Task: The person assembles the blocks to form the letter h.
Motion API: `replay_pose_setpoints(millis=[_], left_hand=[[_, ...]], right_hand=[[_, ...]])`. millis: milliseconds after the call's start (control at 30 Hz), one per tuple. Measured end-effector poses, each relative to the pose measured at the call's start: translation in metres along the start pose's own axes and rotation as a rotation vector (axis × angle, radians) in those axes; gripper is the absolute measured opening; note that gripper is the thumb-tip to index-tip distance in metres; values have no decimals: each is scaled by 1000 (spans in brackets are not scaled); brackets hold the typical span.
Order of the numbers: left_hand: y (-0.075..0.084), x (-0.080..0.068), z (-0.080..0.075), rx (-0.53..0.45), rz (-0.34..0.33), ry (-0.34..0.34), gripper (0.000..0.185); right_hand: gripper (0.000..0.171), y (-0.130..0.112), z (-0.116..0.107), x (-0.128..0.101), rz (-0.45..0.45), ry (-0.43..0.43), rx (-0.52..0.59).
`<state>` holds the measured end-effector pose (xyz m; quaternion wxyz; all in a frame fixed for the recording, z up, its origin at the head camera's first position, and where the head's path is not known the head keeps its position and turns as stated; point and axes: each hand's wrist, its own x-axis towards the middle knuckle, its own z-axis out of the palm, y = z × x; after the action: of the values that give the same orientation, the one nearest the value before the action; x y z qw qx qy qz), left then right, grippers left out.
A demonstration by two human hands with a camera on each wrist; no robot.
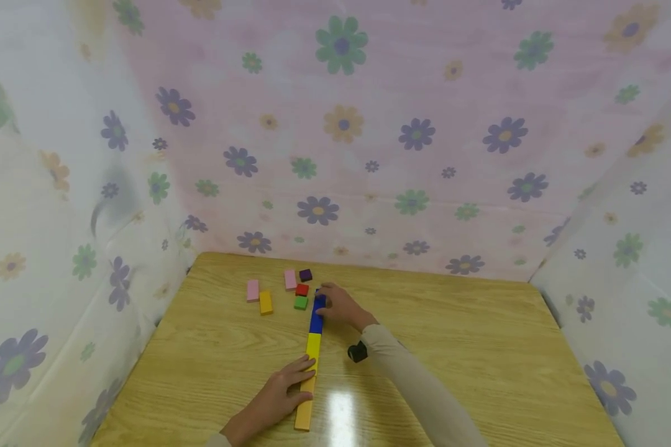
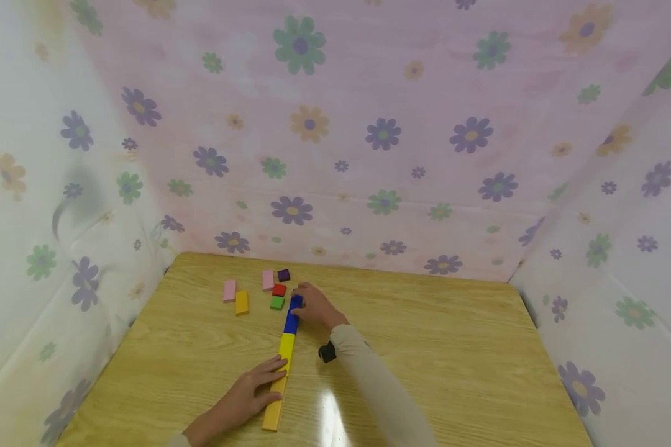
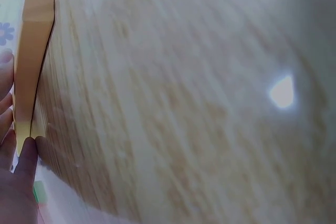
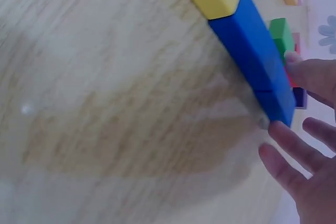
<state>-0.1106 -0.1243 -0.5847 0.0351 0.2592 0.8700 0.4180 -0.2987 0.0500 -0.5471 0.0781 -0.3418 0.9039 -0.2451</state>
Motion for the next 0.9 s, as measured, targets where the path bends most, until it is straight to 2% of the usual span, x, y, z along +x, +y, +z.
replay_pose_setpoints(millis=[167, 533, 900], left_hand=[[2, 0, 1, -7, 8, 0, 43], [0, 1, -1, 11, 28, 22, 43], [0, 0, -1, 1, 22, 19, 43]], right_hand=[[37, -4, -10, 4, 7, 37, 13], [40, -17, -36, 27, -23, 37, 108], [47, -36, -37, 50, -88, -11, 114]])
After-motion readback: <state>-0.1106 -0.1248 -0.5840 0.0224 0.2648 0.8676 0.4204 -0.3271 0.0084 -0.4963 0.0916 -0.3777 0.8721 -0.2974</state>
